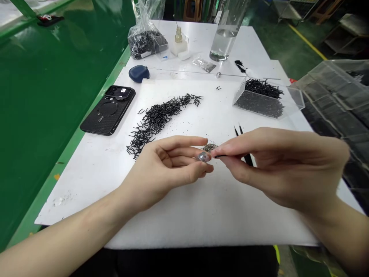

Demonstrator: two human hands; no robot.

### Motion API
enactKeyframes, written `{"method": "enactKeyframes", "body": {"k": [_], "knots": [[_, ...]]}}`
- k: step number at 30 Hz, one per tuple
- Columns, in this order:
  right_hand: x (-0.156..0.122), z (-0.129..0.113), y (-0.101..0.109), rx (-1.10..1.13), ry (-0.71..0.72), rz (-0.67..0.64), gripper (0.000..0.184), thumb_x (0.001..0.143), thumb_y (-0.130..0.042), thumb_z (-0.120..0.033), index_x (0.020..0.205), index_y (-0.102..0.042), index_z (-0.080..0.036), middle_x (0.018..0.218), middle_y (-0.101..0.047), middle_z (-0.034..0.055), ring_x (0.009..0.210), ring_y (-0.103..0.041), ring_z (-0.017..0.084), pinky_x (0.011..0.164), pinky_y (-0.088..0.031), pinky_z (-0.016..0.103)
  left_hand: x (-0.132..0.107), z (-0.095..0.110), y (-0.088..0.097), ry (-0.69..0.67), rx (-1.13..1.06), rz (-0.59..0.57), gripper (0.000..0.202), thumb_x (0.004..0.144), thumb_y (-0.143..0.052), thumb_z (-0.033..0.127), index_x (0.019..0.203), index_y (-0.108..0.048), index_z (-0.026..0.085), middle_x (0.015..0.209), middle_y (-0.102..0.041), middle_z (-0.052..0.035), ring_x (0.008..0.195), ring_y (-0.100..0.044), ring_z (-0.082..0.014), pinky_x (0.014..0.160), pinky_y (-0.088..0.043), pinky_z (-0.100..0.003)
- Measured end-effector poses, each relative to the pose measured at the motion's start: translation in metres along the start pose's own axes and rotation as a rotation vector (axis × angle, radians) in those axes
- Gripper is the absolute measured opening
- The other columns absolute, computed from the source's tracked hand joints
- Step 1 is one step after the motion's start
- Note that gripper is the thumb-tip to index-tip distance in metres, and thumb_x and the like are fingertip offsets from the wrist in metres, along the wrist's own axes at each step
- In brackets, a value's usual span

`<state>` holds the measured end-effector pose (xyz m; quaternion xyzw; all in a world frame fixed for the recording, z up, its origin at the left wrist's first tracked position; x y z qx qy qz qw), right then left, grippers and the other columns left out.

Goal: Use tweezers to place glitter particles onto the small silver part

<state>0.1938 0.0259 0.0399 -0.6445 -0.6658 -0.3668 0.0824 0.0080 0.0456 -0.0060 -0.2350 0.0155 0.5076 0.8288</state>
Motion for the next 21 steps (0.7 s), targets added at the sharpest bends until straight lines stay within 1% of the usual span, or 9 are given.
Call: {"method": "enactKeyframes", "body": {"k": [2, 5, 8, 12, 16, 18, 21], "knots": [[-0.0007, -0.0029, 0.0003, -0.049, 0.006, 0.01, 0.036, 0.074, -0.078, 0.003, 0.092, -0.08, -0.028, 0.085, -0.081, -0.0077, 0.06, -0.068, 0.009, 0.056, -0.064, 0.02, -0.0002, 0.0006, 0.0003, 0.015, -0.014, 0.012, 0.026, 0.075, -0.09, 0.016, 0.098, -0.078, 0.022, 0.089, -0.084, 0.0004, 0.084, -0.081, -0.0145, 0.079, -0.065, -0.017], [-0.0005, -0.0038, -0.0013, -0.075, 0.012, 0.018, 0.035, 0.072, -0.079, 0.004, 0.091, -0.079, -0.026, 0.084, -0.081, -0.008, 0.06, -0.068, 0.007, 0.057, -0.064, 0.017, -0.0002, -0.0001, 0.0002, 0.011, -0.027, -0.001, 0.019, 0.077, -0.089, 0.015, 0.092, -0.079, 0.021, 0.088, -0.084, 0.0009, 0.087, -0.081, -0.0145, 0.081, -0.065, -0.016], [0.0002, -0.0021, -0.0049, -0.053, 0.0, 0.009, 0.038, 0.073, -0.076, 0.006, 0.094, -0.079, -0.025, 0.086, -0.082, -0.0078, 0.068, -0.073, 0.008, 0.064, -0.066, 0.017, 0.0004, -0.0023, 0.0007, -0.005, -0.036, -0.01, 0.02, 0.079, -0.087, 0.015, 0.096, -0.082, 0.022, 0.092, -0.084, 0.0016, 0.091, -0.08, -0.015, 0.086, -0.066, -0.019], [-0.0004, -0.0009, -0.0059, -0.015, -0.007, 0.03, 0.045, 0.074, -0.075, 0.006, 0.105, -0.078, -0.027, 0.093, -0.082, -0.0063, 0.081, -0.079, 0.013, 0.077, -0.068, 0.023, 0.0002, -0.0038, 0.0013, -0.012, -0.028, 0.012, 0.021, 0.079, -0.088, 0.015, 0.097, -0.083, 0.024, 0.096, -0.084, 0.0019, 0.095, -0.08, -0.015, 0.088, -0.064, -0.017], [-0.001, -0.0024, -0.0045, -0.037, -0.002, 0.018, 0.056, 0.074, -0.077, 0.006, 0.118, -0.074, -0.028, 0.089, -0.082, -0.0079, 0.078, -0.08, 0.015, 0.085, -0.069, 0.026, -0.0011, -0.0025, 0.0013, -0.021, -0.017, 0.02, 0.023, 0.08, -0.086, 0.012, 0.097, -0.084, 0.027, 0.097, -0.084, 0.0035, 0.094, -0.08, -0.0136, 0.087, -0.064, -0.015], [-0.0007, -0.0034, -0.004, -0.048, 0.007, 0.011, 0.06, 0.072, -0.078, 0.008, 0.12, -0.073, -0.028, 0.086, -0.082, -0.0088, 0.075, -0.079, 0.014, 0.086, -0.068, 0.026, -0.0014, -0.0024, 0.0018, -0.011, -0.011, 0.026, 0.022, 0.08, -0.085, 0.012, 0.096, -0.084, 0.028, 0.096, -0.084, 0.004, 0.091, -0.08, -0.0129, 0.085, -0.064, -0.015], [0.0001, -0.0035, -0.0045, -0.035, 0.017, 0.002, 0.063, 0.07, -0.077, 0.01, 0.121, -0.073, -0.027, 0.087, -0.082, -0.0086, 0.072, -0.079, 0.013, 0.084, -0.069, 0.023, -0.0018, -0.0024, 0.0029, -0.005, -0.001, 0.033, 0.021, 0.08, -0.086, 0.014, 0.096, -0.084, 0.028, 0.096, -0.084, 0.0043, 0.091, -0.079, -0.0128, 0.086, -0.064, -0.016]]}}
Point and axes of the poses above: each hand's wrist, its own x-axis towards the middle knuckle, its own y-axis out of the back of the hand, z = x × y, the point moved 4 cm from there along x, towards the middle knuckle
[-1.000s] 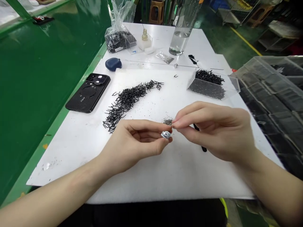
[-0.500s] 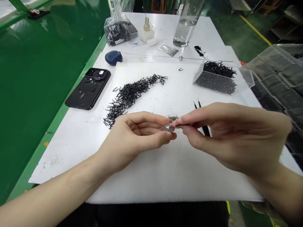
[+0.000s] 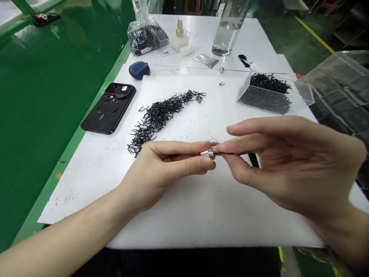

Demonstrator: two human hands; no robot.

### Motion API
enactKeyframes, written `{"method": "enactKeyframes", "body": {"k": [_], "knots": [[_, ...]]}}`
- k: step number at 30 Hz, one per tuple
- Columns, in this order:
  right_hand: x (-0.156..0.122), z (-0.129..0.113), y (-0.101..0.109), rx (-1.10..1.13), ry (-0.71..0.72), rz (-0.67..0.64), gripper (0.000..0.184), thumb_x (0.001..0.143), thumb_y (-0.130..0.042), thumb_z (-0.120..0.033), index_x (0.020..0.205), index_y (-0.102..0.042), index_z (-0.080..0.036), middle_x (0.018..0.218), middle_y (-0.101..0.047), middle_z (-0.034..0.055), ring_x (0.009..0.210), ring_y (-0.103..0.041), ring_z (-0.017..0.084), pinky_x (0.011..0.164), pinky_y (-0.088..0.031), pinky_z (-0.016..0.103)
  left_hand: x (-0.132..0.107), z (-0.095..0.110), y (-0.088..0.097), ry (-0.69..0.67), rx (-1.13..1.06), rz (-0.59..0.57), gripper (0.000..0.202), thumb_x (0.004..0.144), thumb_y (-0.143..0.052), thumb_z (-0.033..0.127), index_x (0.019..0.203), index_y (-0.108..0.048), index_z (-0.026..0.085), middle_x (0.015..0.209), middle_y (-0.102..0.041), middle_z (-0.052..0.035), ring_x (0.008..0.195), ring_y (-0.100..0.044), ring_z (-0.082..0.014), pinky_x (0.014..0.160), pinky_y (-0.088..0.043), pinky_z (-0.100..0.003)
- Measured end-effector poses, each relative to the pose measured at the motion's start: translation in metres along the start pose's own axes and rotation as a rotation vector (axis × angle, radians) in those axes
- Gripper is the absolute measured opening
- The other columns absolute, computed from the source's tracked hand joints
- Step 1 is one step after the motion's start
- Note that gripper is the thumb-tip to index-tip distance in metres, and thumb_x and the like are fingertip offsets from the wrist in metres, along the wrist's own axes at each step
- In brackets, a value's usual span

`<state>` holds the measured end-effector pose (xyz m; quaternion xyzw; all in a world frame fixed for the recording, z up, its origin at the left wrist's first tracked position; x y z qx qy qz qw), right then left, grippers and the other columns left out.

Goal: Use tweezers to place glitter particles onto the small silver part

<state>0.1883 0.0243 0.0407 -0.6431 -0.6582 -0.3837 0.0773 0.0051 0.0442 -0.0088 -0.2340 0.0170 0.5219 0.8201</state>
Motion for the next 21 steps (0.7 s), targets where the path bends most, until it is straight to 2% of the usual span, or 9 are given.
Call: {"method": "enactKeyframes", "body": {"k": [7, 11, 17, 21], "knots": [[0.0005, 0.0033, -0.001, 0.012, 0.01, 0.002, 0.06, 0.072, -0.076, 0.01, 0.12, -0.074, -0.027, 0.087, -0.082, -0.0082, 0.075, -0.078, 0.011, 0.086, -0.067, 0.02, 0.0005, -0.0003, 0.0004, 0.01, 0.006, -0.005, 0.022, 0.08, -0.086, 0.015, 0.097, -0.084, 0.03, 0.097, -0.084, 0.0046, 0.092, -0.079, -0.0127, 0.088, -0.064, -0.017], [0.0004, 0.0027, -0.0011, 0.024, 0.02, 0.014, 0.056, 0.073, -0.075, 0.008, 0.117, -0.075, -0.028, 0.094, -0.082, -0.007, 0.081, -0.079, 0.012, 0.081, -0.067, 0.02, 0.0012, 0.0011, -0.0013, 0.015, -0.006, -0.018, 0.021, 0.08, -0.085, 0.015, 0.094, -0.085, 0.03, 0.096, -0.084, 0.0059, 0.092, -0.078, -0.0117, 0.085, -0.063, -0.015], [-0.0017, 0.0009, -0.0004, -0.006, -0.006, 0.023, 0.046, 0.072, -0.076, 0.004, 0.104, -0.077, -0.03, 0.092, -0.082, -0.0055, 0.077, -0.079, 0.016, 0.074, -0.069, 0.028, 0.0006, 0.0002, 0.0001, 0.038, -0.008, -0.009, 0.021, 0.079, -0.086, 0.013, 0.097, -0.085, 0.026, 0.094, -0.084, 0.0026, 0.086, -0.077, -0.0106, 0.082, -0.062, -0.013], [-0.0028, 0.0012, 0.0007, -0.011, -0.038, 0.014, 0.042, 0.071, -0.077, 0.002, 0.098, -0.077, -0.03, 0.09, -0.082, -0.0055, 0.075, -0.078, 0.018, 0.072, -0.068, 0.033, 0.0006, -0.0006, 0.0002, 0.037, -0.063, -0.037, 0.026, 0.079, -0.085, 0.01, 0.098, -0.084, 0.028, 0.089, -0.084, 0.003, 0.083, -0.078, -0.0122, 0.084, -0.064, -0.019]]}}
Point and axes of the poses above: each hand's wrist, its own x-axis towards the middle knuckle, its own y-axis out of the back of the hand, z = x × y, the point moved 4 cm from there along x, towards the middle knuckle
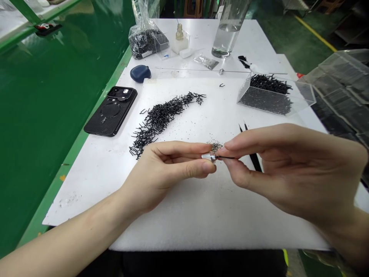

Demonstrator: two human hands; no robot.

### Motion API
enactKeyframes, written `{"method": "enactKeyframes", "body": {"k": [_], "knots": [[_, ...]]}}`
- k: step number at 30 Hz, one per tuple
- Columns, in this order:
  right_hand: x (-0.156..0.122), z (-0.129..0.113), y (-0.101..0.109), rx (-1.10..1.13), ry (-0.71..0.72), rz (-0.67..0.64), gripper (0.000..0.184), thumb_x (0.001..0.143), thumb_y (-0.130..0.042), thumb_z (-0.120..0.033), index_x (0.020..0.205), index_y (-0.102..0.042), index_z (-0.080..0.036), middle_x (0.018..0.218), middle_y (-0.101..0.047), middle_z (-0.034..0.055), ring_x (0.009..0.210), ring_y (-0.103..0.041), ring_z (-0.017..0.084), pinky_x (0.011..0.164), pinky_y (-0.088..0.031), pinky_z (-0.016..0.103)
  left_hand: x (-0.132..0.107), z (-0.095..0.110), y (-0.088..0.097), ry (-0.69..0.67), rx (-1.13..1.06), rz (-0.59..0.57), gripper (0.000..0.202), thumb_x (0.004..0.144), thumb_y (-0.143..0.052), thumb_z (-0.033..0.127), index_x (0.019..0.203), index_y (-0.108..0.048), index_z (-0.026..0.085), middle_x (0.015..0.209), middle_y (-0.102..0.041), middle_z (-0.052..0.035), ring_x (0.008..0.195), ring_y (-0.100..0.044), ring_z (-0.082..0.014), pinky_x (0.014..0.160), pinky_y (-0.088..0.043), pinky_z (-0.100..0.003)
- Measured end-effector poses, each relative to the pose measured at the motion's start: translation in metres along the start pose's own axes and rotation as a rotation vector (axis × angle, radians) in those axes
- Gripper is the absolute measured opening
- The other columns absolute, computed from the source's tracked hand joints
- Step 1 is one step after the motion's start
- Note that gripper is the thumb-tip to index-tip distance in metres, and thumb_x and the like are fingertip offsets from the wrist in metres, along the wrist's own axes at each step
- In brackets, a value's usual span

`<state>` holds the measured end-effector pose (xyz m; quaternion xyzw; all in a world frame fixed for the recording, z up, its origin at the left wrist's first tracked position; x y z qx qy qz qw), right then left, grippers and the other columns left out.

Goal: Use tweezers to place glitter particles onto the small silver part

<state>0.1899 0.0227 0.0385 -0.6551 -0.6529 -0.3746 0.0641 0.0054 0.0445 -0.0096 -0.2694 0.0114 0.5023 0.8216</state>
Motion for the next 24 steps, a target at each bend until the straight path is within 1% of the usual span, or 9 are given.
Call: {"method": "enactKeyframes", "body": {"k": [1, 4, 5, 11, 15, 18, 24], "knots": [[0.0, 0.0, 0.0, 0.001, -0.004, -0.006, 0.041, 0.071, -0.077, 0.002, 0.096, -0.076, -0.03, 0.089, -0.082, -0.0056, 0.074, -0.077, 0.018, 0.07, -0.068, 0.033, 0.0, 0.0, 0.0, 0.003, -0.015, -0.003, 0.026, 0.078, -0.085, 0.009, 0.097, -0.083, 0.028, 0.086, -0.084, 0.0029, 0.081, -0.078, -0.0123, 0.082, -0.064, -0.019], [0.001, 0.0, 0.0, 0.019, -0.004, -0.029, 0.041, 0.071, -0.075, 0.004, 0.095, -0.076, -0.03, 0.086, -0.081, -0.0058, 0.072, -0.077, 0.018, 0.066, -0.066, 0.032, 0.001, 0.001, 0.0, 0.016, -0.038, 0.003, 0.024, 0.076, -0.086, 0.007, 0.091, -0.083, 0.026, 0.078, -0.083, 0.0023, 0.074, -0.078, -0.0112, 0.072, -0.062, -0.015], [0.001, 0.0, 0.0, 0.03, -0.001, -0.036, 0.041, 0.071, -0.075, 0.005, 0.094, -0.076, -0.029, 0.085, -0.081, -0.0058, 0.071, -0.077, 0.018, 0.065, -0.066, 0.031, 0.001, 0.001, -0.001, 0.018, -0.037, 0.005, 0.022, 0.076, -0.087, 0.007, 0.089, -0.084, 0.025, 0.077, -0.082, 0.0023, 0.072, -0.077, -0.0108, 0.07, -0.062, -0.014], [0.001, 0.003, -0.001, 0.108, -0.022, -0.067, 0.036, 0.07, -0.075, 0.007, 0.091, -0.076, -0.022, 0.083, -0.08, -0.0036, 0.073, -0.077, 0.014, 0.07, -0.065, 0.023, 0.001, 0.003, -0.001, 0.02, -0.018, -0.005, 0.018, 0.077, -0.087, 0.009, 0.084, -0.085, 0.026, 0.075, -0.082, 0.0037, 0.07, -0.076, -0.0088, 0.072, -0.062, -0.014], [0.001, 0.008, -0.003, 0.161, -0.027, -0.082, 0.039, 0.07, -0.074, 0.008, 0.092, -0.077, -0.024, 0.085, -0.08, -0.0033, 0.073, -0.076, 0.015, 0.068, -0.066, 0.024, 0.001, 0.003, -0.001, 0.027, -0.018, 0.014, 0.019, 0.076, -0.087, 0.009, 0.084, -0.085, 0.026, 0.075, -0.082, 0.0033, 0.07, -0.076, -0.0092, 0.07, -0.062, -0.013], [0.0, 0.011, -0.004, 0.185, -0.025, -0.089, 0.041, 0.071, -0.074, 0.007, 0.094, -0.077, -0.026, 0.085, -0.08, -0.0044, 0.074, -0.076, 0.015, 0.068, -0.067, 0.026, 0.0, 0.003, -0.001, 0.024, 0.003, 0.032, 0.018, 0.074, -0.089, 0.011, 0.083, -0.085, 0.026, 0.077, -0.082, 0.0018, 0.07, -0.077, -0.0113, 0.07, -0.063, -0.015], [-0.002, 0.012, -0.005, 0.248, -0.05, -0.089, 0.042, 0.07, -0.072, 0.011, 0.095, -0.078, -0.023, 0.084, -0.079, -0.0031, 0.075, -0.075, 0.014, 0.07, -0.065, 0.025, -0.001, 0.004, -0.001, 0.023, 0.022, 0.035, 0.017, 0.075, -0.088, 0.012, 0.083, -0.085, 0.027, 0.077, -0.082, 0.0016, 0.074, -0.078, -0.0127, 0.071, -0.063, -0.016]]}}
Point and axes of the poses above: each hand's wrist, its own x-axis towards the middle knuckle, its own y-axis out of the back of the hand, z = x × y, the point moved 4 cm from there along x, towards the middle knuckle
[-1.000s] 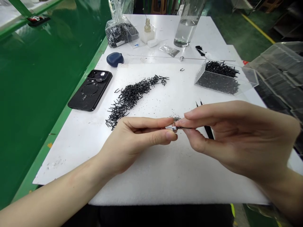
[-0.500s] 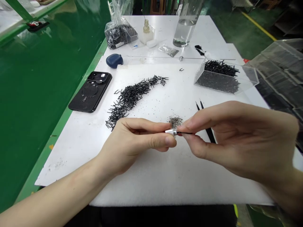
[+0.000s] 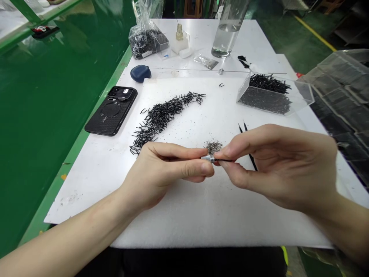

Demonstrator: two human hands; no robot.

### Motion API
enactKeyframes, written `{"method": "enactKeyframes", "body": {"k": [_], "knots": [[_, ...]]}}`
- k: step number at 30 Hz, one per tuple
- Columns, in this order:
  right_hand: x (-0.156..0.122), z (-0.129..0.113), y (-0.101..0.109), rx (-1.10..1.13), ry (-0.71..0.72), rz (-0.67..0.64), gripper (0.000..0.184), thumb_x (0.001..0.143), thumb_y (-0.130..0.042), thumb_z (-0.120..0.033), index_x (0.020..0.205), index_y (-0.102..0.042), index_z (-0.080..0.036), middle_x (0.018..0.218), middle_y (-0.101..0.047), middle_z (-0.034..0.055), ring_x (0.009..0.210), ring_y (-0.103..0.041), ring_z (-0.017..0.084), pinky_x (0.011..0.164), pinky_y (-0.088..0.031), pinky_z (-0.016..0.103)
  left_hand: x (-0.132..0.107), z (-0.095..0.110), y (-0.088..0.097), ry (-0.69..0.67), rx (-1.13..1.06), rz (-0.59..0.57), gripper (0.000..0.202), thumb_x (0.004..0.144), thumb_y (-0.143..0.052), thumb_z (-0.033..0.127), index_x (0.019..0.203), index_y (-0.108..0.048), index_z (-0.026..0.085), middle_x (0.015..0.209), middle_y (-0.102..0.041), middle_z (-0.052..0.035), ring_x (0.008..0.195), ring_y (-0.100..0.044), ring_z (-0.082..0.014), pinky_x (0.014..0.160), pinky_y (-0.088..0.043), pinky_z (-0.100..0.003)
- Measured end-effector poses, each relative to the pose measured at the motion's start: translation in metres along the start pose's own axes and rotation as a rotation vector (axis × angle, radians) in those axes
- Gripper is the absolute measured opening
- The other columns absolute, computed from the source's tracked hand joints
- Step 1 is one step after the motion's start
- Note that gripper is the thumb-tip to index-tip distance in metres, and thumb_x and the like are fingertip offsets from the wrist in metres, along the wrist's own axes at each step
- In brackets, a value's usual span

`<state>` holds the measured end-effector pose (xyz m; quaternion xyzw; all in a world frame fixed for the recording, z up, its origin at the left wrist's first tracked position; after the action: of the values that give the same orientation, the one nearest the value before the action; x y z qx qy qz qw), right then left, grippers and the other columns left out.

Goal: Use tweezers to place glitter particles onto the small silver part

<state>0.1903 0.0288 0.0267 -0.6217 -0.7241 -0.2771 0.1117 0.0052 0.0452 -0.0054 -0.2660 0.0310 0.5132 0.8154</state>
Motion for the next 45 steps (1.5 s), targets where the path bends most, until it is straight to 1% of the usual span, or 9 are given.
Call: {"method": "enactKeyframes", "body": {"k": [5, 11, 17, 22, 28, 32, 35, 42, 45], "knots": [[-0.0001, 0.0005, 0.0001, -0.022, 0.015, 0.003, 0.043, 0.071, -0.073, 0.009, 0.095, -0.077, -0.027, 0.086, -0.08, -0.0037, 0.075, -0.075, 0.015, 0.067, -0.066, 0.028, 0.0002, -0.0002, 0.0006, -0.016, 0.0, 0.012, 0.017, 0.075, -0.089, 0.012, 0.084, -0.085, 0.027, 0.077, -0.082, 0.0016, 0.074, -0.078, -0.0127, 0.071, -0.063, -0.016], [0.0007, 0.0013, -0.0008, 0.01, -0.007, 0.012, 0.047, 0.071, -0.071, 0.013, 0.098, -0.078, -0.026, 0.086, -0.079, -0.0047, 0.077, -0.075, 0.013, 0.071, -0.065, 0.025, -0.001, -0.001, 0.0011, -0.018, 0.01, 0.002, 0.017, 0.076, -0.088, 0.013, 0.085, -0.085, 0.028, 0.08, -0.083, 0.0025, 0.078, -0.078, -0.0124, 0.074, -0.063, -0.015], [0.0018, 0.0013, -0.0003, -0.006, 0.067, 0.017, 0.048, 0.068, -0.075, 0.009, 0.096, -0.077, -0.029, 0.084, -0.079, -0.0042, 0.074, -0.076, 0.018, 0.065, -0.067, 0.03, -0.0004, -0.0004, 0.001, -0.024, 0.02, 0.025, 0.016, 0.075, -0.089, 0.016, 0.085, -0.085, 0.028, 0.082, -0.083, 0.0023, 0.078, -0.078, -0.0135, 0.078, -0.065, -0.021], [0.0027, 0.0011, 0.0003, -0.038, 0.077, 0.027, 0.049, 0.069, -0.073, 0.009, 0.098, -0.077, -0.031, 0.083, -0.079, -0.0043, 0.074, -0.077, 0.02, 0.065, -0.068, 0.033, 0.0013, -0.0001, 0.0002, -0.027, 0.03, 0.056, 0.015, 0.073, -0.091, 0.019, 0.083, -0.085, 0.028, 0.082, -0.083, 0.0005, 0.081, -0.078, -0.0167, 0.078, -0.065, -0.024], [0.0022, 0.0016, 0.0006, -0.042, 0.075, 0.038, 0.045, 0.069, -0.074, 0.008, 0.094, -0.076, -0.029, 0.084, -0.079, -0.0037, 0.074, -0.077, 0.019, 0.066, -0.068, 0.032, 0.0003, -0.0009, 0.0008, -0.057, 0.03, 0.035, 0.016, 0.076, -0.088, 0.016, 0.084, -0.085, 0.029, 0.081, -0.083, 0.0038, 0.076, -0.076, -0.0109, 0.076, -0.063, -0.018], [0.0026, 0.0029, 0.0009, 0.001, 0.087, 0.035, 0.045, 0.068, -0.074, 0.009, 0.095, -0.076, -0.026, 0.085, -0.079, -0.0033, 0.075, -0.077, 0.018, 0.067, -0.068, 0.03, 0.0002, -0.0003, 0.0011, -0.083, 0.024, 0.028, 0.019, 0.075, -0.089, 0.013, 0.082, -0.085, 0.03, 0.079, -0.082, 0.0041, 0.07, -0.074, -0.01, 0.075, -0.063, -0.02], [0.0038, 0.003, 0.0015, 0.031, 0.105, 0.012, 0.044, 0.068, -0.074, 0.009, 0.097, -0.076, -0.025, 0.086, -0.079, -0.0029, 0.076, -0.077, 0.017, 0.068, -0.067, 0.028, 0.0004, 0.0006, 0.0003, -0.088, 0.011, 0.018, 0.019, 0.075, -0.089, 0.012, 0.082, -0.084, 0.029, 0.076, -0.081, 0.0041, 0.068, -0.072, -0.0088, 0.075, -0.062, -0.019], [0.0044, 0.0026, 0.0018, 0.029, 0.118, 0.004, 0.043, 0.069, -0.075, 0.008, 0.098, -0.074, -0.024, 0.086, -0.078, -0.0034, 0.077, -0.076, 0.016, 0.069, -0.066, 0.027, 0.0019, 0.0002, 0.0004, -0.112, 0.024, 0.02, 0.019, 0.074, -0.089, 0.011, 0.082, -0.084, 0.027, 0.077, -0.082, 0.0053, 0.07, -0.074, -0.0077, 0.068, -0.059, -0.012], [0.0038, 0.0037, 0.0008, 0.057, 0.091, 0.006, 0.039, 0.071, -0.077, 0.004, 0.098, -0.074, -0.025, 0.085, -0.077, -0.0017, 0.078, -0.075, 0.017, 0.068, -0.067, 0.03, 0.0021, -0.0009, 0.001, -0.138, 0.049, 0.03, 0.018, 0.073, -0.09, 0.013, 0.083, -0.083, 0.027, 0.077, -0.082, 0.0053, 0.071, -0.076, -0.0085, 0.066, -0.06, -0.011]]}}
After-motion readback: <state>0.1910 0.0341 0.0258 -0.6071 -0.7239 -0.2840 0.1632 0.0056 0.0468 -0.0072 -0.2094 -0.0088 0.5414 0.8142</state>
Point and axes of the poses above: each hand's wrist, its own x-axis towards the middle knuckle, its own y-axis out of the back of the hand, z = x × y, the point moved 4 cm from there along x, towards the middle knuckle
